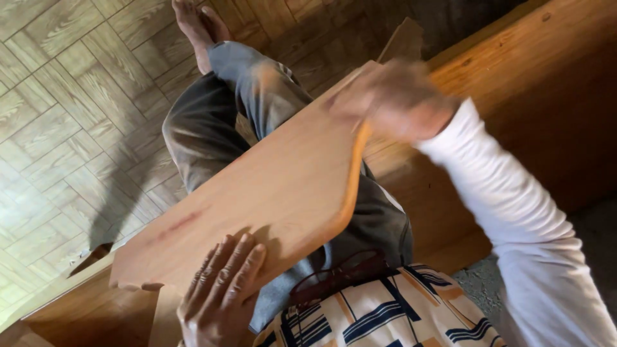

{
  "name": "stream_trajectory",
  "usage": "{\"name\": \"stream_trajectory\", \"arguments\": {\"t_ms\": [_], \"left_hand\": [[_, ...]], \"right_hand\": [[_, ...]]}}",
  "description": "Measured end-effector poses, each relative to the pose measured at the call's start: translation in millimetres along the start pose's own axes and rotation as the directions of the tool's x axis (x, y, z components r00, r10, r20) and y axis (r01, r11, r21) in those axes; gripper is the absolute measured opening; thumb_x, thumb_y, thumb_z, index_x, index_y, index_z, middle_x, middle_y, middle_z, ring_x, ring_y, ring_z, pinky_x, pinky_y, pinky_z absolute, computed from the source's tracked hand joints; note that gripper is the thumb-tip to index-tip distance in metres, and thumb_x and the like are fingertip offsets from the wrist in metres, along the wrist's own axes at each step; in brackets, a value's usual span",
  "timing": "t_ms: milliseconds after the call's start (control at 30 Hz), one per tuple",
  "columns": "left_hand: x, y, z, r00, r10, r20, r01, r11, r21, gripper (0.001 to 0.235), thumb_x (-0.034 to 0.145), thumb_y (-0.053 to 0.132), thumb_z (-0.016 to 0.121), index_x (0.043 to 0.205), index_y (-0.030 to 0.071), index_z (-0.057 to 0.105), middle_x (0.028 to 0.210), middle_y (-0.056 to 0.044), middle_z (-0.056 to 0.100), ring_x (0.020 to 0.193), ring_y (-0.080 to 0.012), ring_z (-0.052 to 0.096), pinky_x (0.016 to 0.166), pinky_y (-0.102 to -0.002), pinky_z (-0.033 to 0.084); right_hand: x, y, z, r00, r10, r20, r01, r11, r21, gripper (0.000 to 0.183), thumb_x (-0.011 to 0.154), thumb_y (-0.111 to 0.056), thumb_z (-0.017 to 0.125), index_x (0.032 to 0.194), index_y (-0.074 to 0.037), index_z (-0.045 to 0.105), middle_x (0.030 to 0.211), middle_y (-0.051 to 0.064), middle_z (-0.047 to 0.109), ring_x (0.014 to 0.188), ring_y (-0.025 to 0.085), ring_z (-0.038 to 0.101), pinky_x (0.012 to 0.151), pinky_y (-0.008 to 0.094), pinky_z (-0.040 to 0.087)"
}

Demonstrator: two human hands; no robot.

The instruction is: The person sands a wooden board using a sanding block. They hold the board on their lap and rub the sanding block along the edges and flat surfaces, flipping the board over to work on different sides.

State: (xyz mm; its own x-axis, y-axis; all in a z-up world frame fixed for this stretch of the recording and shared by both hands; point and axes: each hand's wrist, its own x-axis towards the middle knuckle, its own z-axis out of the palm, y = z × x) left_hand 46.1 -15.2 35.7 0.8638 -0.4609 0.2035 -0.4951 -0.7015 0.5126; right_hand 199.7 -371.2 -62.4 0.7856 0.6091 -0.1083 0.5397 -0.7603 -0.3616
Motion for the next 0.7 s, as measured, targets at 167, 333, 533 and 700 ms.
{"name": "stream_trajectory", "arguments": {"t_ms": [167,333,533,700], "left_hand": [[-4.1,6.5,8.2,0.994,0.102,-0.027,-0.098,0.988,0.116,0.024,0.102,0.017,0.065,0.123,0.008,0.070,0.124,-0.014,0.073,0.115,-0.0333,0.074,0.101,-0.044,0.059],[-12.9,10.0,15.6,0.994,0.107,-0.019,-0.103,0.981,0.162,0.028,0.103,0.015,0.067,0.130,0.009,0.067,0.129,-0.012,0.072,0.118,-0.0341,0.072,0.101,-0.045,0.060],[-11.3,-6.0,13.7,0.996,0.083,-0.044,-0.079,0.994,0.079,0.029,0.096,0.011,0.075,0.125,0.011,0.070,0.125,-0.011,0.073,0.114,-0.0309,0.073,0.100,-0.043,0.061],[2.9,-23.2,-3.9,0.999,-0.004,0.040,0.005,0.999,-0.041,0.037,0.084,0.005,0.087,0.119,0.007,0.073,0.120,-0.013,0.076,0.110,-0.0284,0.077,0.103,-0.042,0.062]], "right_hand": [[29.9,-93.6,18.8,0.953,-0.288,0.092,0.250,0.922,0.296,0.040,0.087,0.001,0.063,0.117,-0.021,0.078,0.121,0.001,0.077,0.096,0.026,0.073,0.068,0.047,0.053],[0.1,20.2,64.6,0.963,-0.269,0.019,0.250,0.919,0.306,0.052,0.081,0.011,0.061,0.128,-0.009,0.073,0.132,0.012,0.071,0.124,0.029,0.065,0.113,0.041,0.046],[6.2,26.9,5.8,0.891,0.387,0.237,-0.348,0.918,-0.189,0.042,0.088,-0.025,0.060,0.125,-0.043,0.071,0.135,-0.010,0.067,0.119,0.029,0.066,0.098,0.046,0.052],[11.0,-62.8,-36.8,0.970,-0.209,-0.123,0.243,0.841,0.484,0.026,0.089,0.003,0.077,0.115,0.000,0.076,0.114,0.021,0.075,0.104,0.030,0.075,0.095,0.038,0.062]]}}
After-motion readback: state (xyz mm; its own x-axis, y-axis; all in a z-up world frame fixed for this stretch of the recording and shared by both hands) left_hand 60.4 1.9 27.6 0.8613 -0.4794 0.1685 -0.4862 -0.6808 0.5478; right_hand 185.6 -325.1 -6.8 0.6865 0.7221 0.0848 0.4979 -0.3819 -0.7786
